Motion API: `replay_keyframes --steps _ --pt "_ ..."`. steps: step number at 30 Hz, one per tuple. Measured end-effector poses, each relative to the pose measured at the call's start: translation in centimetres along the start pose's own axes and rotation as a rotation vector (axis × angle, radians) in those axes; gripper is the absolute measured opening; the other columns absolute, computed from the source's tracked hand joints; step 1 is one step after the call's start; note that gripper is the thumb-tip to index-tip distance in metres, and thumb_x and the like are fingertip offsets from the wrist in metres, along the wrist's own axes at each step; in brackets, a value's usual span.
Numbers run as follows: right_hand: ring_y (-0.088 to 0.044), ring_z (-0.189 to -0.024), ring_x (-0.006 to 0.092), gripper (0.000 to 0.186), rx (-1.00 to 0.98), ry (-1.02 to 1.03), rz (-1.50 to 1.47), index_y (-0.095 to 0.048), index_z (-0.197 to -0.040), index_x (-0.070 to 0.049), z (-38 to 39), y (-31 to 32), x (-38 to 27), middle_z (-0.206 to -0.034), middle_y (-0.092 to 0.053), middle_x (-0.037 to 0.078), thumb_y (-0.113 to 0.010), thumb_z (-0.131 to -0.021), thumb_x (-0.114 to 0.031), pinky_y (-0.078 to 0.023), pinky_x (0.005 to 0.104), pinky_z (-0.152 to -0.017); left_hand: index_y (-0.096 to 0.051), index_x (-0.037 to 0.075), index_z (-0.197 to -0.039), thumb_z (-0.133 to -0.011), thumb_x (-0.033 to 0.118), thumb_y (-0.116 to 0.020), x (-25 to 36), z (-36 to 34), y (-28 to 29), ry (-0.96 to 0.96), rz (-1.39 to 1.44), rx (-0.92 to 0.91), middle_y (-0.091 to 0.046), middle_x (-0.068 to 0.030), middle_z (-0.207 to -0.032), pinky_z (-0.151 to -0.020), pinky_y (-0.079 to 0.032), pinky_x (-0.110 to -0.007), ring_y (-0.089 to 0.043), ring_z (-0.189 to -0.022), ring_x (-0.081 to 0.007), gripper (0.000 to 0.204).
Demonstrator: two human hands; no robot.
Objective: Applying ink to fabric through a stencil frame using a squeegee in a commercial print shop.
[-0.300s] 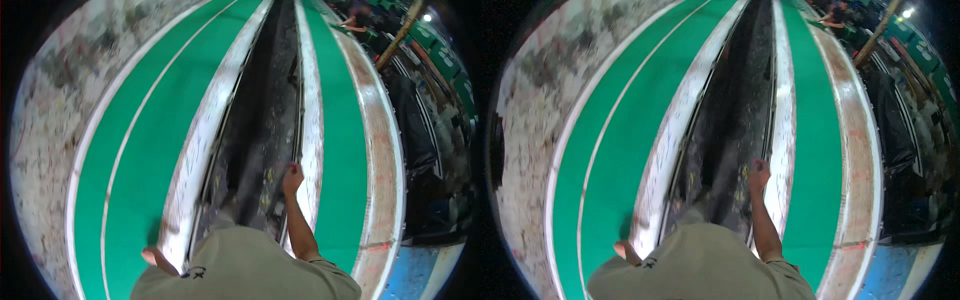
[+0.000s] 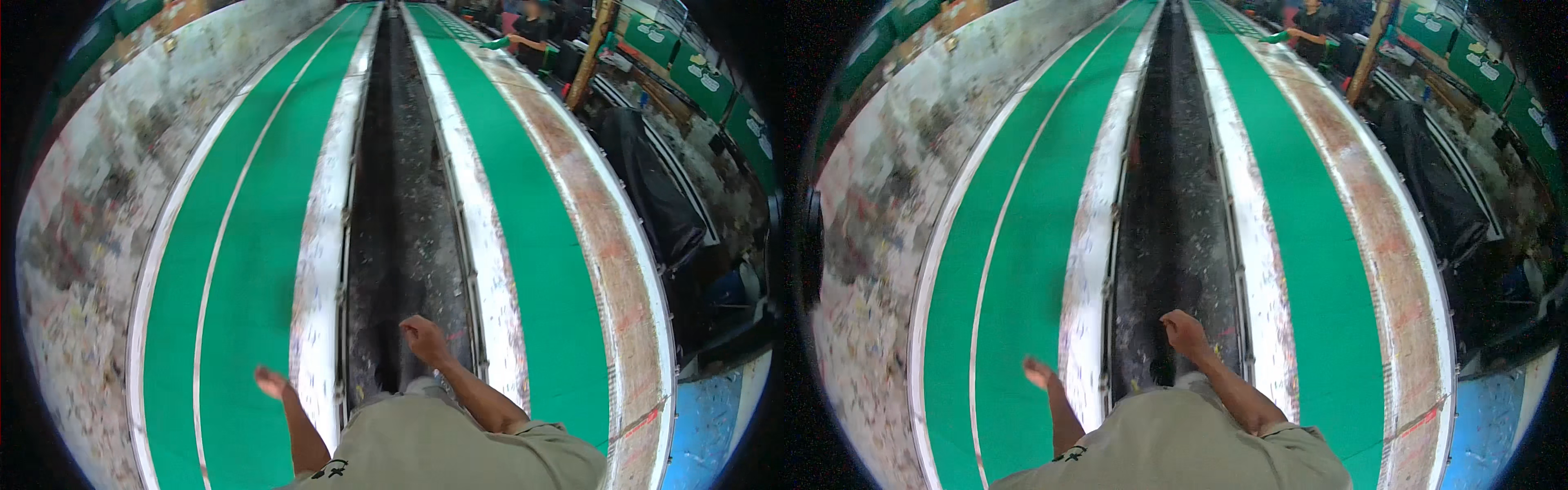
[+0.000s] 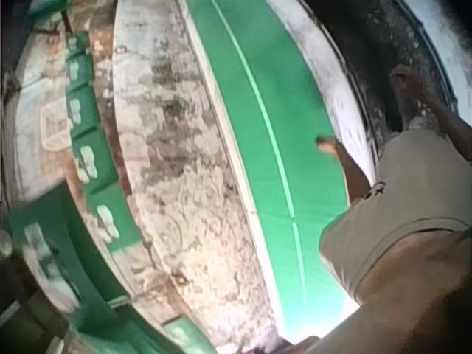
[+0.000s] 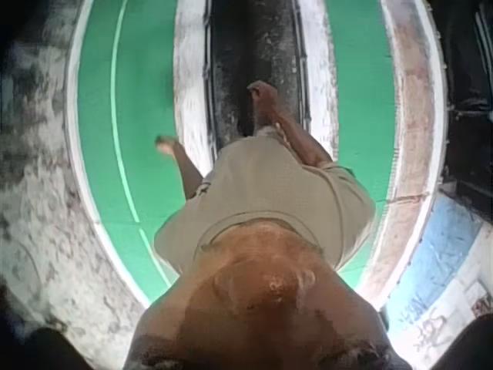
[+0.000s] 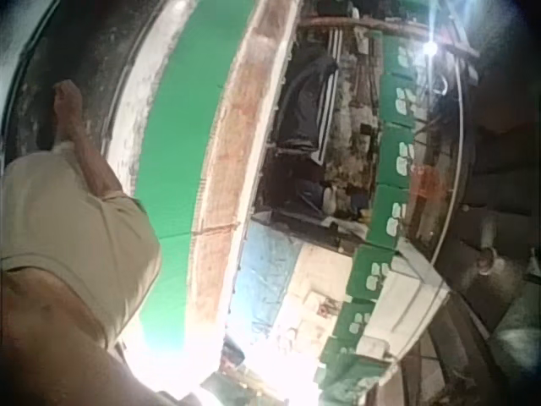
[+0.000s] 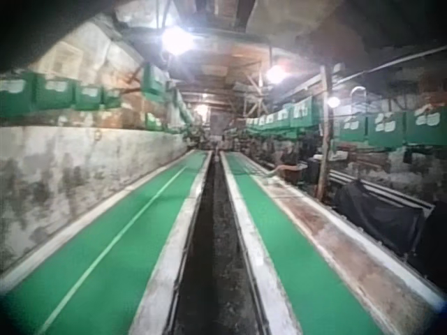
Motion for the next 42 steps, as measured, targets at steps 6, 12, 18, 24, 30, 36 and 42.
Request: replay_keyframes --steps 6,12,18,24,30,36,42 --pt "-0.067 -0.073 0.0161 0.019 0.269 -0.440 -0.148 -0.072 -0.107 -0.003 -16.4 7.0 10.6 -0.087 -0.070 0.010 -0.058 -0.096 -0.008 -0.053 0.0317 -0.069 -0.051 0.001 -0.075 -0.105 0.026 -0.053 9.1 17.8 -50.3 -0.364 -0.306 -1.065 -0.045 -0.0089 -0.066 -0.061 -0.036 -0.042 -0.044 -0.064 -0.0201 0.039" --pt "-0.066 -0.068 0.0156 0.021 0.298 -0.414 0.019 -0.072 -0.112 -0.008 -29.1 10.1 26.9 -0.078 -0.071 0.008 -0.057 -0.098 -0.013 -0.053 0.0325 -0.064 -0.060 -0.004 -0.077 -0.100 0.030 -0.062 5.1 28.4 -68.7 -0.517 -0.464 -1.499 -0.058 -0.0224 -0.071 -0.063 -0.042 -0.047 -0.056 -0.066 -0.0399 0.041" --pt "-0.071 -0.078 0.0298 0.028 0.047 -0.285 0.288 -0.067 -0.121 -0.009 -52.9 17.3 31.5 -0.084 -0.072 0.014 -0.061 -0.094 -0.015 -0.056 0.0402 -0.072 -0.064 -0.004 -0.083 -0.099 0.041 -0.062 -3.9 27.2 -76.5 -0.279 -0.709 -1.676 -0.061 -0.0243 -0.073 -0.065 -0.046 -0.046 -0.061 -0.066 -0.0369 0.047" --pt "-0.062 -0.117 0.0377 0.047 0.072 -0.467 0.451 -0.060 -0.135 -0.010 -75.0 18.6 45.8 -0.127 -0.064 0.025 -0.068 -0.090 -0.022 -0.051 0.0456 -0.099 -0.061 0.001 -0.076 -0.102 0.037 -0.061 -17.0 16.4 -89.9 0.186 -0.873 -1.435 -0.060 -0.0063 -0.070 -0.061 -0.043 -0.035 -0.052 -0.067 -0.0132 0.045" --pt "-0.015 -0.154 0.0423 0.084 0.551 -1.505 0.643 -0.030 -0.160 -0.013 -81.5 23.0 54.6 -0.165 -0.024 0.024 -0.064 -0.090 -0.044 -0.023 0.0667 -0.113 -0.034 0.009 -0.151 -0.093 0.051 -0.070 -18.2 10.0 -108.3 0.656 -0.696 -1.388 -0.058 -0.0072 -0.132 -0.103 -0.037 -0.042 -0.052 -0.124 -0.0236 0.080" --pt "-0.007 -0.152 0.0552 0.091 0.725 -1.774 0.399 -0.019 -0.157 0.010 -80.9 22.7 63.3 -0.165 -0.009 0.035 -0.057 -0.093 -0.043 -0.020 0.0683 -0.116 -0.055 0.003 -0.123 -0.098 0.024 -0.069 -11.3 9.4 -136.7 0.171 -1.103 -1.494 -0.061 -0.0109 -0.103 -0.089 -0.048 -0.042 -0.055 -0.093 -0.0240 0.035" --pt "-0.030 -0.140 0.0602 0.066 1.208 -2.160 0.719 -0.045 -0.142 0.013 -86.3 24.7 69.9 -0.153 -0.031 0.038 -0.051 -0.096 -0.034 -0.028 0.0734 -0.109 -0.064 0.002 -0.106 -0.092 0.008 -0.057 -19.8 4.8 -160.8 -0.034 -0.427 -1.525 -0.060 -0.0116 -0.104 -0.090 -0.047 -0.041 -0.055 -0.094 -0.0256 0.016"
Point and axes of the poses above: each hand's wrist, its own z-axis away from the middle knuckle, its own y-axis out of the back of the hand, x = y × z, the point moved 5 cm from there along -z, towards the middle knuckle
